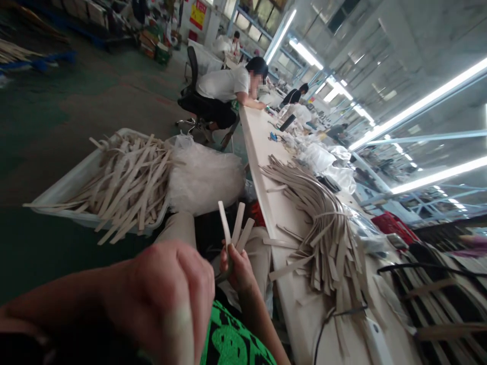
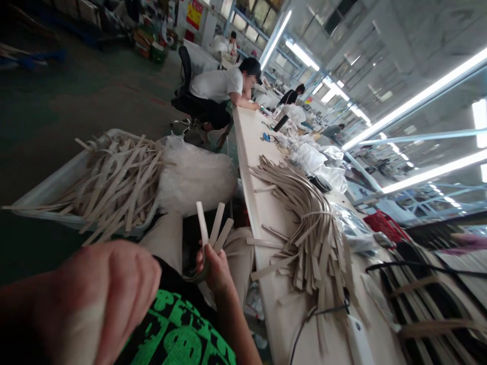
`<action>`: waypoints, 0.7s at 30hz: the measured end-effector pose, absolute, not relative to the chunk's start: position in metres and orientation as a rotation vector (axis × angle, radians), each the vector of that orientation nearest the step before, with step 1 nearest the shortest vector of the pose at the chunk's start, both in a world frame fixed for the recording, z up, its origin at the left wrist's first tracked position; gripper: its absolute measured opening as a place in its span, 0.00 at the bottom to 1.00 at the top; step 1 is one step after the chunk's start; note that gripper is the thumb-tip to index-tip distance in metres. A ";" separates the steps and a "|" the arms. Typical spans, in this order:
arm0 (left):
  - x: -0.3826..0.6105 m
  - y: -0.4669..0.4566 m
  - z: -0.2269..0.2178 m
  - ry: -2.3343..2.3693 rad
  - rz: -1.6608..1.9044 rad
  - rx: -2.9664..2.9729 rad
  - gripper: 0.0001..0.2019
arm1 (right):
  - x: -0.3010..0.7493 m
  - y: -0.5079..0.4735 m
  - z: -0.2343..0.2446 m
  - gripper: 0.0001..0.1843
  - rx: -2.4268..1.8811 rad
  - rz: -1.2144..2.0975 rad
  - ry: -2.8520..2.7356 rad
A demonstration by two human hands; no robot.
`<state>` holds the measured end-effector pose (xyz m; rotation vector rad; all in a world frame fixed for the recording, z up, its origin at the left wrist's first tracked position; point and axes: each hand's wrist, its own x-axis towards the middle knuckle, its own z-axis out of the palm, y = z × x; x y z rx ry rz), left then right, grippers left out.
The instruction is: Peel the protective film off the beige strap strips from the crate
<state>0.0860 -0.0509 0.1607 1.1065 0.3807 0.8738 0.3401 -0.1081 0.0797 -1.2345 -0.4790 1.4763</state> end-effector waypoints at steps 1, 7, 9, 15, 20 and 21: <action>0.094 -0.040 0.161 0.414 0.820 1.146 0.15 | 0.343 -0.107 0.079 0.32 -1.213 1.486 -0.463; 0.109 0.024 0.044 0.984 0.815 0.918 0.25 | 0.357 -0.088 0.065 0.28 -1.154 1.504 -0.388; 0.101 0.038 -0.010 1.177 0.763 0.745 0.24 | 0.360 -0.081 0.057 0.27 -1.154 1.532 -0.352; 0.101 0.087 -0.113 1.557 0.567 0.558 0.17 | 0.368 -0.068 0.048 0.27 -1.178 1.606 -0.213; 0.127 0.133 -0.170 1.754 0.441 0.452 0.17 | 0.372 -0.061 0.047 0.26 -1.229 1.596 -0.113; 0.132 0.140 -0.180 1.777 0.427 0.442 0.17 | 0.372 -0.060 0.046 0.26 -1.235 1.605 -0.105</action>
